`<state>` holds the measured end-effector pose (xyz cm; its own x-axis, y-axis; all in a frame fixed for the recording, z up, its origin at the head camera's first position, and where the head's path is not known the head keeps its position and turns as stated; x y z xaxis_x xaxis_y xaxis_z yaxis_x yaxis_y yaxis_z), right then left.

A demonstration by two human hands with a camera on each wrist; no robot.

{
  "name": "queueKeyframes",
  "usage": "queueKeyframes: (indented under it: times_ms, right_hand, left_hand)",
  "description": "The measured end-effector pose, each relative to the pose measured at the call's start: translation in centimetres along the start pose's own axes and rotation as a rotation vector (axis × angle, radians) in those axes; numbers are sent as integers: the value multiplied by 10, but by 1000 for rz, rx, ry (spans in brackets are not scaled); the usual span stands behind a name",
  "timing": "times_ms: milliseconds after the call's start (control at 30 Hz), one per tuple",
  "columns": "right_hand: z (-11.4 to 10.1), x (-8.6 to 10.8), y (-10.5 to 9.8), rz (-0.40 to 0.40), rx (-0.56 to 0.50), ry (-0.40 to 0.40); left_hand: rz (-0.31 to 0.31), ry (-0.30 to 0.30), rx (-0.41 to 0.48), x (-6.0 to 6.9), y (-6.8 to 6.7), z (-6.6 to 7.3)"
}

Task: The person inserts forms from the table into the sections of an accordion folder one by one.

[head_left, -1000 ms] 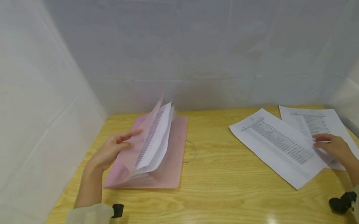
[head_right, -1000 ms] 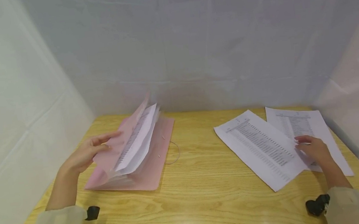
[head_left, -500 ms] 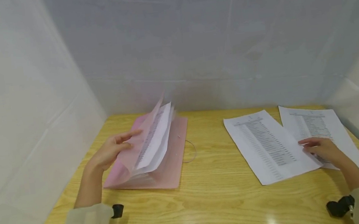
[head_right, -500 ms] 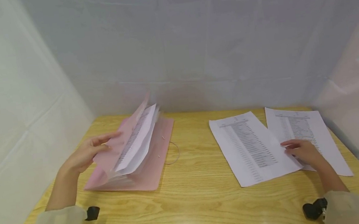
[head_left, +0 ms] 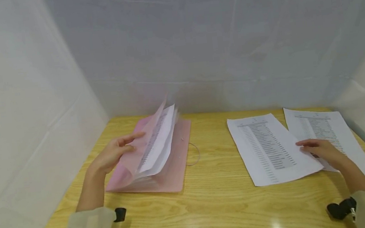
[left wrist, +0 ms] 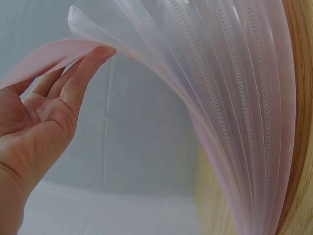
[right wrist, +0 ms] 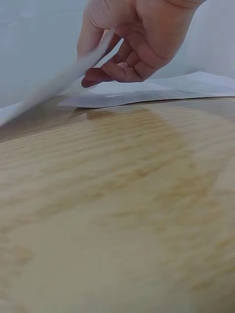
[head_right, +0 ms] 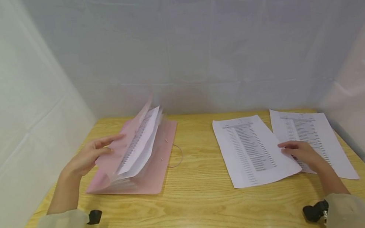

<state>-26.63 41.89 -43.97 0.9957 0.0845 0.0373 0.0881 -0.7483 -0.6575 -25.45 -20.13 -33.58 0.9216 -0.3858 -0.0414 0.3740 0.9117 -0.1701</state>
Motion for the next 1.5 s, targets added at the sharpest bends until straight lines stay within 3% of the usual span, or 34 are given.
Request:
queueKeyframes:
  times_ms: [567, 733, 967, 1500]
  right_hand:
    - [-17, 3, 16, -167, -301, 33]
    - [-18, 2, 20, -162, -328, 58]
    - [-24, 4, 22, -163, -368, 35]
    - [-36, 10, 24, -85, -416, 29]
  left_hand:
    - [-9, 15, 20, -3, 1, -1]
    - [-10, 15, 11, -4, 2, -1]
    - [-10, 17, 18, -3, 3, 0]
    - [3, 16, 12, -1, 3, 1]
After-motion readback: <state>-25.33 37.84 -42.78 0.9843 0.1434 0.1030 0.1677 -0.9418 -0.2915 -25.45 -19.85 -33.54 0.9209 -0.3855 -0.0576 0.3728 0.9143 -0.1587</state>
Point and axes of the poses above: each hand's wrist, its own x-axis away from the middle knuckle, its own y-axis out of the palm, z = x × y, the point moved 3 cm from there along -x, towards the middle knuckle, and after that the axes turned 3 degrees about z, right-handed, at the moved point
